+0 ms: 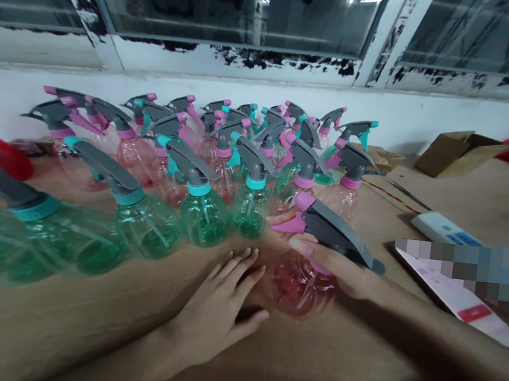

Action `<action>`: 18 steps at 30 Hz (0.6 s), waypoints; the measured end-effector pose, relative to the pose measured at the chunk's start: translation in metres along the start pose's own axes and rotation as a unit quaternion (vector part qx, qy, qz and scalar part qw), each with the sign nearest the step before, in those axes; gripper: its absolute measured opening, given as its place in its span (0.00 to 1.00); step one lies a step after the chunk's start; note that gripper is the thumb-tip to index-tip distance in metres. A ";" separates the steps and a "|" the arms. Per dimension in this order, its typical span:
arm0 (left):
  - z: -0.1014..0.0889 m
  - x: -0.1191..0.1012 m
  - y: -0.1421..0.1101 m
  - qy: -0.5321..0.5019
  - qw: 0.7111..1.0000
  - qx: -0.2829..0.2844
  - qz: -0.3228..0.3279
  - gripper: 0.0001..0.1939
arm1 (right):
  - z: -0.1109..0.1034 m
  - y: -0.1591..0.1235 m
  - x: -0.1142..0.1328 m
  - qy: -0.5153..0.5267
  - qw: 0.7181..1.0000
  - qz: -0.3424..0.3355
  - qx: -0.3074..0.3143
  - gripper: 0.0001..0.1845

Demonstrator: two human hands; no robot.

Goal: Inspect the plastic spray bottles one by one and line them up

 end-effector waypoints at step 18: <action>-0.002 -0.001 0.001 0.007 1.000 0.005 0.000 0.29 | 0.006 0.004 0.018 0.046 0.998 0.016 0.031 0.13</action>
Point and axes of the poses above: each hand's wrist, its own y-axis towards the middle knuckle, its own z-axis out of the palm, x = y × z, the point moved 3 cm from there along y, towards the middle knuckle, and after that the axes turned 5 degrees about -y, right-handed, at the moved point
